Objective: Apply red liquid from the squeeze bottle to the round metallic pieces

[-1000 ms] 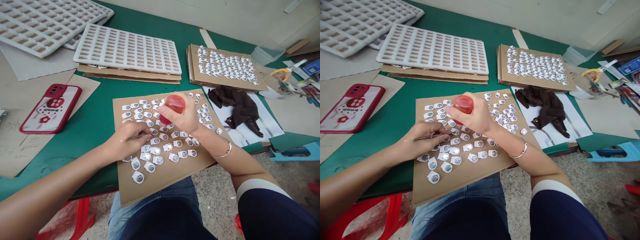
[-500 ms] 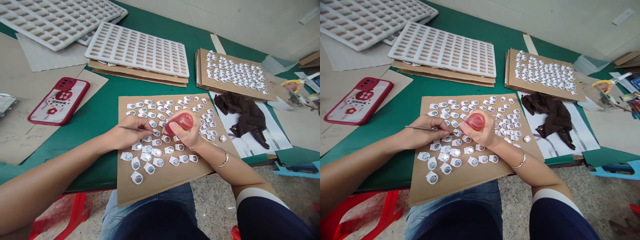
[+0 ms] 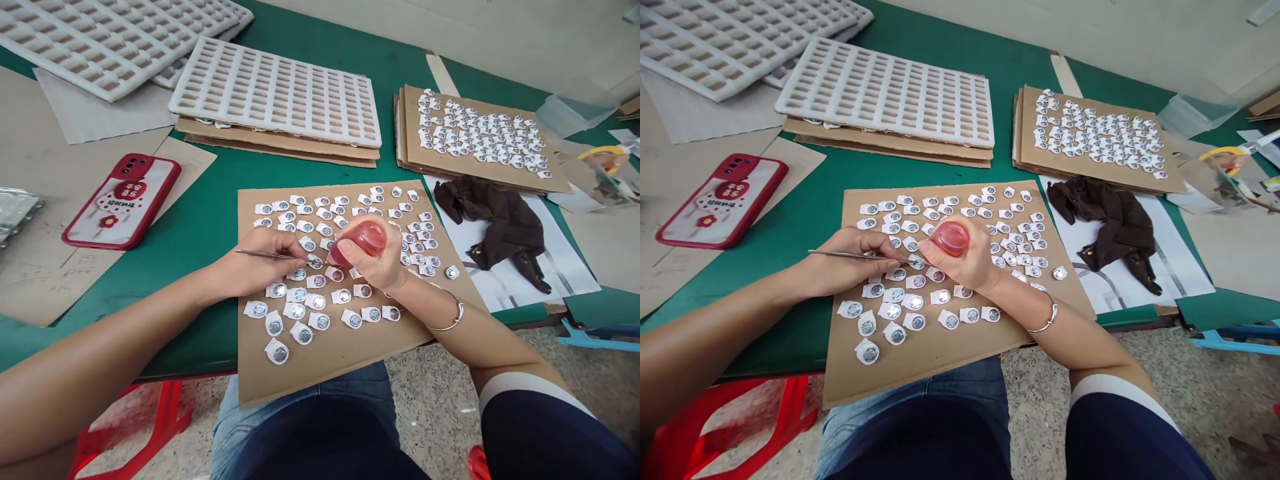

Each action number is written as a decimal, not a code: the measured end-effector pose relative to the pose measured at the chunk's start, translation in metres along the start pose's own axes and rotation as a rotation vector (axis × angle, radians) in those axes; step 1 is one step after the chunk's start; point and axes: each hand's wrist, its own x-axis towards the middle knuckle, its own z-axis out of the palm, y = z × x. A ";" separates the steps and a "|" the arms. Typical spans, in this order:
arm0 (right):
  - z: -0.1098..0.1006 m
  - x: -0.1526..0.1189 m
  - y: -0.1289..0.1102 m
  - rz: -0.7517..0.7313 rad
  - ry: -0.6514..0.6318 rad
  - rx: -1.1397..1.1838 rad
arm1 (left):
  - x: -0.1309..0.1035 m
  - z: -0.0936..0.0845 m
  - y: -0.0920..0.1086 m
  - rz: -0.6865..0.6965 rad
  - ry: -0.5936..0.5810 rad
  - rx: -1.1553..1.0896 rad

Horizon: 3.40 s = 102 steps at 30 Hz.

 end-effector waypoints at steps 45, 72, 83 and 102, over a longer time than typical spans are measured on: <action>0.004 -0.002 -0.003 -0.039 -0.022 -0.023 | -0.001 0.000 0.004 -0.052 -0.010 -0.021; 0.004 -0.002 -0.004 -0.065 -0.006 -0.016 | 0.000 0.000 0.001 0.008 0.006 -0.007; 0.005 -0.003 -0.005 -0.089 -0.029 -0.008 | 0.000 0.000 0.000 -0.012 -0.009 -0.007; 0.008 -0.003 -0.004 -0.091 -0.058 -0.039 | -0.001 0.000 0.002 0.009 -0.001 -0.044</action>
